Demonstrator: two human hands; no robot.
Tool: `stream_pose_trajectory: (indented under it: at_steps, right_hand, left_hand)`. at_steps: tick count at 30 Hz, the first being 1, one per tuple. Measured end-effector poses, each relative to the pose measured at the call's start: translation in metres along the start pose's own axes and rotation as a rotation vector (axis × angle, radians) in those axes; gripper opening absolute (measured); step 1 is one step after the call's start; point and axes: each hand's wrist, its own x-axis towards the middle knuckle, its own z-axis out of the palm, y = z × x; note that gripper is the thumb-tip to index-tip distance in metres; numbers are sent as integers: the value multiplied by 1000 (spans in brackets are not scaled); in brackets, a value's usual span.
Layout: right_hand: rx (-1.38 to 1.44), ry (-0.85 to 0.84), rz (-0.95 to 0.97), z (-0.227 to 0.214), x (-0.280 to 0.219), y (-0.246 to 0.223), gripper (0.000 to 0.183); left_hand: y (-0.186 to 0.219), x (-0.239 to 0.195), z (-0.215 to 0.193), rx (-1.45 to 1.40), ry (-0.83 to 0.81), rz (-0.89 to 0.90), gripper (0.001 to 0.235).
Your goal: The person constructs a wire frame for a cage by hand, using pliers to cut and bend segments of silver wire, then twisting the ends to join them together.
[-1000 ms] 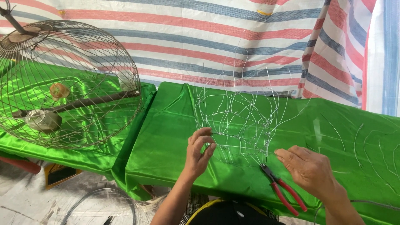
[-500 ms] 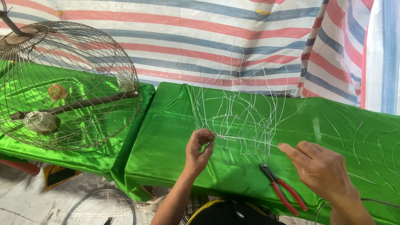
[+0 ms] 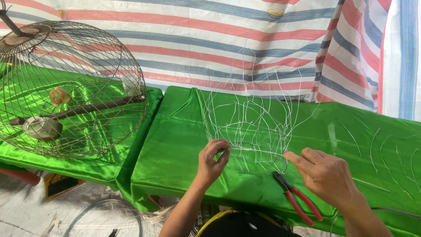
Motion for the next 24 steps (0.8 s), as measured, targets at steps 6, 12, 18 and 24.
stream_pose_trajectory:
  at_steps: [6, 12, 18, 24]
  right_hand:
    - [-7, 18, -16, -6, 3, -1, 53]
    - [-85, 17, -60, -36, 22, -10, 52]
    - [-19, -58, 4, -39, 42, -13, 42]
    - [0, -138, 73, -11, 31, 6, 43]
  left_hand:
    - [1, 0, 1, -3, -1, -12, 9]
    - [6, 1, 2, -21, -6, 22, 6]
    - [7, 0, 5, -11, 38, -24, 7]
    - [8, -3, 8, 113, 119, -16, 35]
